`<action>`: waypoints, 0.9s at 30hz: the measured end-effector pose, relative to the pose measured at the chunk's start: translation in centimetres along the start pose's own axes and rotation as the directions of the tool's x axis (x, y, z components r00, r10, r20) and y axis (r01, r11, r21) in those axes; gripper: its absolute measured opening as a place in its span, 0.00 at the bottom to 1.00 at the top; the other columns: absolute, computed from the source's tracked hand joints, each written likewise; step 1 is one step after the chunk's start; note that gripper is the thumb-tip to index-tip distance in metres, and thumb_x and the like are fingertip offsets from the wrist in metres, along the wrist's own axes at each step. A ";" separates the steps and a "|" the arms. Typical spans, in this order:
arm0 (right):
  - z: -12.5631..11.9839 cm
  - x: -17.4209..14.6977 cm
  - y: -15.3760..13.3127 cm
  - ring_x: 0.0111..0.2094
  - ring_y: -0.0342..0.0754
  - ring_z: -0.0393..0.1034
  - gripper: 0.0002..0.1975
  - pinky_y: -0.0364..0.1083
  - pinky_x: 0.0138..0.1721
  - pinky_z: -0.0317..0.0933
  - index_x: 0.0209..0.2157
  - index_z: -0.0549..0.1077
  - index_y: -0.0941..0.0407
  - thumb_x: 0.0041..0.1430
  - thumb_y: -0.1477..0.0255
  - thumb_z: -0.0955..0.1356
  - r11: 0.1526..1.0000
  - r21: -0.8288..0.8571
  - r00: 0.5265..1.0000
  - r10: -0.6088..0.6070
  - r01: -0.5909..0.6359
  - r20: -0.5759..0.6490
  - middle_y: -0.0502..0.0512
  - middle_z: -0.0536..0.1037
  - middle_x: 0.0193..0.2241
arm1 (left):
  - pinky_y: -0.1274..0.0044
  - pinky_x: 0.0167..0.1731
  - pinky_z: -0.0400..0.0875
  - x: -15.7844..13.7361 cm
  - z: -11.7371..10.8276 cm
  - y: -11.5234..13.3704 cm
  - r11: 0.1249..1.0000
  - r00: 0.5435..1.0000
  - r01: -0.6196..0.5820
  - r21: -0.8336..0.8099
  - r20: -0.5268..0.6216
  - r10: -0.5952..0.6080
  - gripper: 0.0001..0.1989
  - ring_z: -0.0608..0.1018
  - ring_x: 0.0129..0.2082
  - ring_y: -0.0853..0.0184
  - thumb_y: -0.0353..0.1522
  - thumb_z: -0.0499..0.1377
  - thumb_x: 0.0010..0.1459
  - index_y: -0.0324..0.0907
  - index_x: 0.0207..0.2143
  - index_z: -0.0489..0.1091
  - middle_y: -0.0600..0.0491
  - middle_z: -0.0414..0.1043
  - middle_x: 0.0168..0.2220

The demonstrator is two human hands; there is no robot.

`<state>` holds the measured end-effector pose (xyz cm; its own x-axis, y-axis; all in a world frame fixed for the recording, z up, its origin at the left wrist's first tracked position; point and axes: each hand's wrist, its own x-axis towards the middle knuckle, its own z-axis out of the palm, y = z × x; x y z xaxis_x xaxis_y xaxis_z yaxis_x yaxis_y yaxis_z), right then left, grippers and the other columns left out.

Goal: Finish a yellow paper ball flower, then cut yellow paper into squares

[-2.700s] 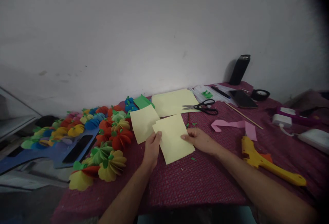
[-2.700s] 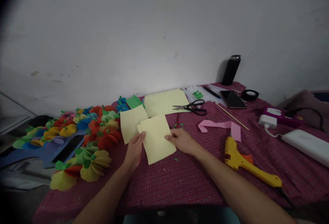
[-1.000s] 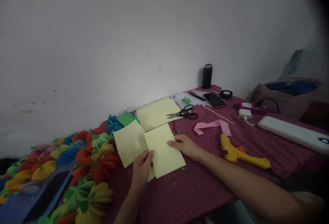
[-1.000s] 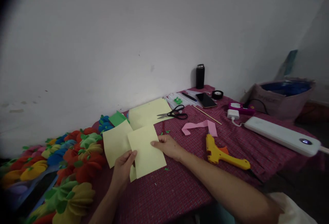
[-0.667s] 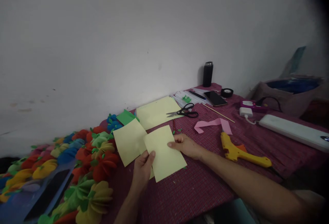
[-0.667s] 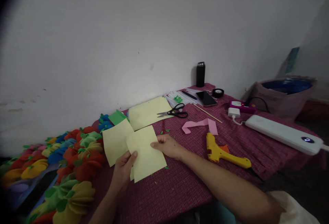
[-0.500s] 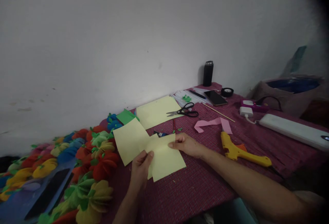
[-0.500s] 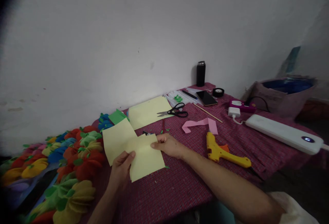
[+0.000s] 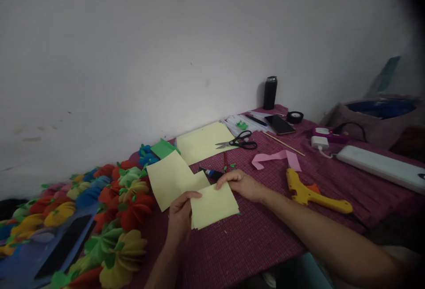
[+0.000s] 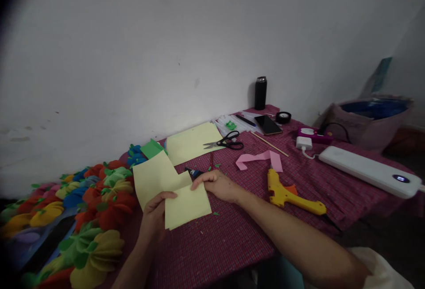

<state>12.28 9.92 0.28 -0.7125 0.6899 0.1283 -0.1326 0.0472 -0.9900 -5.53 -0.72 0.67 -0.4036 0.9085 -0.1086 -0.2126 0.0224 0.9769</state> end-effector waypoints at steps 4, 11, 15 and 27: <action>0.1 -0.1 -0.4 0.25 0.40 0.65 0.08 0.40 0.28 0.56 0.28 0.77 0.57 0.49 0.72 0.65 1.000 0.023 0.999 -0.011 0.011 0.031 0.49 0.75 0.25 | 0.84 0.15 0.53 -0.3 0.4 0.4 1.000 1.000 0.021 -0.013 0.000 -0.021 0.08 0.64 0.14 0.75 0.34 0.62 0.39 0.38 0.22 0.70 0.58 0.65 0.14; -0.1 -0.2 -0.3 0.28 0.42 0.65 0.09 0.41 0.32 0.56 0.29 0.77 0.58 0.48 0.75 0.64 1.000 -0.005 0.997 -0.029 0.029 0.073 0.49 0.75 0.26 | 0.84 0.15 0.53 -0.4 0.3 0.6 0.998 0.998 0.054 -0.044 0.038 -0.053 0.06 0.63 0.13 0.76 0.33 0.61 0.41 0.40 0.22 0.68 0.59 0.65 0.15; -0.5 -0.5 -0.3 0.29 0.43 0.64 0.12 0.41 0.33 0.55 0.31 0.77 0.58 0.51 0.72 0.62 0.991 -0.082 0.989 -0.097 0.106 0.111 0.50 0.75 0.27 | 0.84 0.16 0.54 -0.3 0.0 0.5 0.997 0.997 0.055 -0.055 0.053 -0.053 0.04 0.64 0.14 0.75 0.32 0.59 0.42 0.40 0.22 0.67 0.59 0.65 0.15; 0.4 -0.3 0.1 0.20 0.38 0.58 0.11 0.38 0.22 0.53 0.32 0.74 0.60 0.48 0.68 0.68 0.952 -0.267 0.986 -0.120 0.147 0.114 0.47 0.69 0.20 | 0.76 0.26 0.69 -0.3 0.8 0.1 0.993 0.979 0.008 0.121 0.203 -0.033 0.31 0.75 0.25 0.66 0.35 0.63 0.45 0.42 0.51 0.55 0.52 0.73 0.30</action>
<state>12.17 9.42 0.17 -0.7652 0.5926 0.2518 -0.0466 0.3390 -0.9396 -4.70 -0.61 0.93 -0.2071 0.9731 -0.1012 -0.1066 0.0804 0.9911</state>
